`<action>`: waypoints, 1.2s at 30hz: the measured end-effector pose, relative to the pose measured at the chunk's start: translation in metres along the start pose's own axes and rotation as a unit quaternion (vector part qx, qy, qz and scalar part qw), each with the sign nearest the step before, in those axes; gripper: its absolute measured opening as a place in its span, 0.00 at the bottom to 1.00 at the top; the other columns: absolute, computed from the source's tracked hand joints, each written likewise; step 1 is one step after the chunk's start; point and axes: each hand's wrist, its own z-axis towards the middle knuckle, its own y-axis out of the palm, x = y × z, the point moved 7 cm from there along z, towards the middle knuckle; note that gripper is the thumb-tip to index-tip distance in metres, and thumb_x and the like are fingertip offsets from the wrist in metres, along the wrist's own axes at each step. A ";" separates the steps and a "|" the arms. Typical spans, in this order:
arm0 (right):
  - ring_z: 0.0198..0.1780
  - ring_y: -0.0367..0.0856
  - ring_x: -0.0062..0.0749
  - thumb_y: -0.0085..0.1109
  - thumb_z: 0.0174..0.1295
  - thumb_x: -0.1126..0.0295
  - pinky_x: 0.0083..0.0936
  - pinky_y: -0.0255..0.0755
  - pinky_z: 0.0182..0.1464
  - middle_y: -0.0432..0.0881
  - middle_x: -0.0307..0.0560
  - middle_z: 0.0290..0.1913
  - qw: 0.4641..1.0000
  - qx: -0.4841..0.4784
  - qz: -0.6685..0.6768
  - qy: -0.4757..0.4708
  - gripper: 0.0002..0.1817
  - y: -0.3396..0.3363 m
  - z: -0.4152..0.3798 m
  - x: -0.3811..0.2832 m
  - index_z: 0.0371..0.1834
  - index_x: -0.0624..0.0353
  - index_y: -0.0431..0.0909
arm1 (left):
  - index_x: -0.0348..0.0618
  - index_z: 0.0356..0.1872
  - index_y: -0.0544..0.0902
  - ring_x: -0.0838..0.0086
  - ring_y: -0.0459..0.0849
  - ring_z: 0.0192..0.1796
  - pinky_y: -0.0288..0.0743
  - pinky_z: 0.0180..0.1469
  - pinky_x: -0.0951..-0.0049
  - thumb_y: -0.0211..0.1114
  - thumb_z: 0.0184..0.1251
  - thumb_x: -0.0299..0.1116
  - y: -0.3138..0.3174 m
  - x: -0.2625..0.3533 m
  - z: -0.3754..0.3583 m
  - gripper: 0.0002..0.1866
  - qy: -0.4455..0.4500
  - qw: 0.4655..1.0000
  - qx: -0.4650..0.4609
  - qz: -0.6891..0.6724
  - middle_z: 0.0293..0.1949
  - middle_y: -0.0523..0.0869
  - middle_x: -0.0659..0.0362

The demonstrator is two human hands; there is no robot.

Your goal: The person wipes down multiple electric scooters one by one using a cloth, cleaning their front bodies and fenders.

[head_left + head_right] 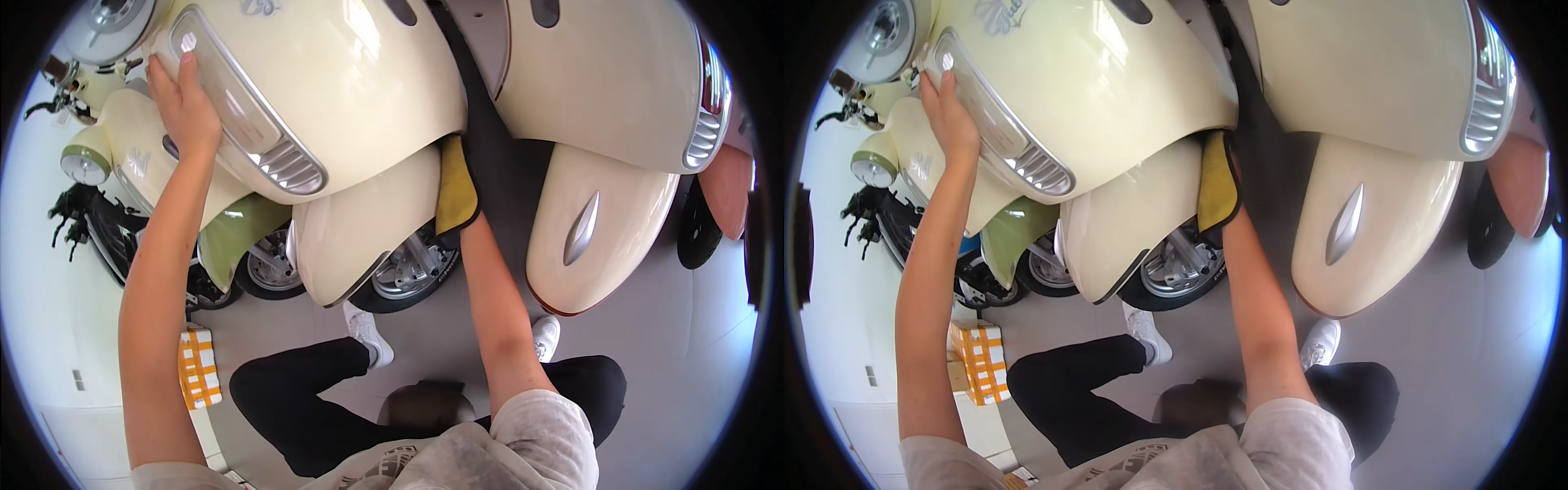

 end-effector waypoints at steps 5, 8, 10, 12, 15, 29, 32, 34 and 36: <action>0.51 0.83 0.32 0.48 0.81 0.57 0.29 0.78 0.54 0.84 0.47 0.54 0.999 0.023 -0.034 -0.036 0.21 0.014 -0.020 0.011 0.62 0.62 0.78 | 0.29 0.81 0.58 0.46 0.49 0.86 0.41 0.85 0.58 0.55 0.78 0.62 -0.001 -0.004 -0.001 0.47 0.003 1.000 0.008 0.003 0.82 0.55 0.35; 0.58 0.80 0.31 0.44 0.83 0.55 0.28 0.75 0.60 0.81 0.47 0.60 0.985 0.107 -0.128 -0.041 0.23 0.033 -0.045 0.008 0.68 0.60 0.74 | 0.27 0.80 0.58 0.49 0.53 0.85 0.43 0.84 0.63 0.54 0.80 0.55 -0.002 0.002 0.000 0.43 0.009 1.000 0.004 0.018 0.83 0.56 0.40; 0.61 0.79 0.34 0.41 0.84 0.56 0.29 0.71 0.64 0.81 0.49 0.62 0.956 0.180 -0.226 -0.053 0.24 0.067 -0.067 -0.012 0.68 0.63 0.74 | 0.30 0.81 0.58 0.48 0.53 0.84 0.45 0.84 0.61 0.55 0.81 0.54 0.002 0.001 0.004 0.42 0.007 1.000 0.010 0.026 0.82 0.57 0.38; 0.64 0.76 0.49 0.39 0.83 0.61 0.38 0.65 0.68 0.79 0.59 0.64 0.911 0.219 -0.311 -0.160 0.23 0.080 -0.076 -0.016 0.64 0.69 0.75 | 0.31 0.80 0.59 0.46 0.56 0.83 0.48 0.84 0.59 0.56 0.81 0.53 0.005 -0.003 0.003 0.41 0.018 0.999 0.033 0.035 0.80 0.60 0.36; 0.64 0.76 0.47 0.42 0.82 0.58 0.36 0.64 0.68 0.79 0.57 0.64 0.850 0.183 -0.446 -0.211 0.25 0.120 -0.101 -0.020 0.67 0.69 0.73 | 0.31 0.80 0.60 0.46 0.57 0.83 0.49 0.83 0.59 0.57 0.80 0.53 0.007 -0.006 0.001 0.41 0.039 0.997 0.055 0.033 0.80 0.60 0.36; 0.81 0.63 0.50 0.53 0.69 0.56 0.42 0.50 0.82 0.79 0.57 0.69 0.378 -0.257 -0.807 -0.374 0.25 0.249 -0.218 0.103 0.56 0.66 0.83 | 0.30 0.79 0.60 0.40 0.58 0.81 0.54 0.82 0.51 0.60 0.76 0.56 0.002 0.000 -0.004 0.44 0.027 0.989 0.069 0.132 0.78 0.60 0.30; 0.81 0.62 0.49 0.54 0.68 0.55 0.42 0.51 0.82 0.77 0.57 0.70 0.380 -0.261 -0.804 -0.375 0.26 0.249 -0.216 0.099 0.58 0.66 0.82 | 0.30 0.80 0.56 0.39 0.56 0.82 0.52 0.83 0.51 0.62 0.75 0.54 0.004 0.002 -0.005 0.46 -0.010 0.995 -0.004 0.103 0.79 0.57 0.28; 0.82 0.61 0.48 0.58 0.66 0.54 0.42 0.51 0.81 0.74 0.57 0.73 0.463 -0.237 -0.781 -0.345 0.27 0.242 -0.214 0.089 0.59 0.67 0.82 | 0.30 0.81 0.54 0.38 0.55 0.82 0.50 0.84 0.51 0.63 0.74 0.53 -0.012 0.003 -0.008 0.47 -0.021 0.997 -0.018 0.072 0.79 0.56 0.28; 0.83 0.58 0.52 0.62 0.63 0.53 0.49 0.50 0.82 0.70 0.56 0.78 0.497 -0.177 -0.787 -0.321 0.31 0.233 -0.206 0.075 0.62 0.67 0.80 | 0.31 0.82 0.51 0.38 0.50 0.84 0.44 0.85 0.52 0.69 0.71 0.48 -0.037 0.008 -0.023 0.50 0.003 0.999 -0.035 -0.010 0.81 0.54 0.30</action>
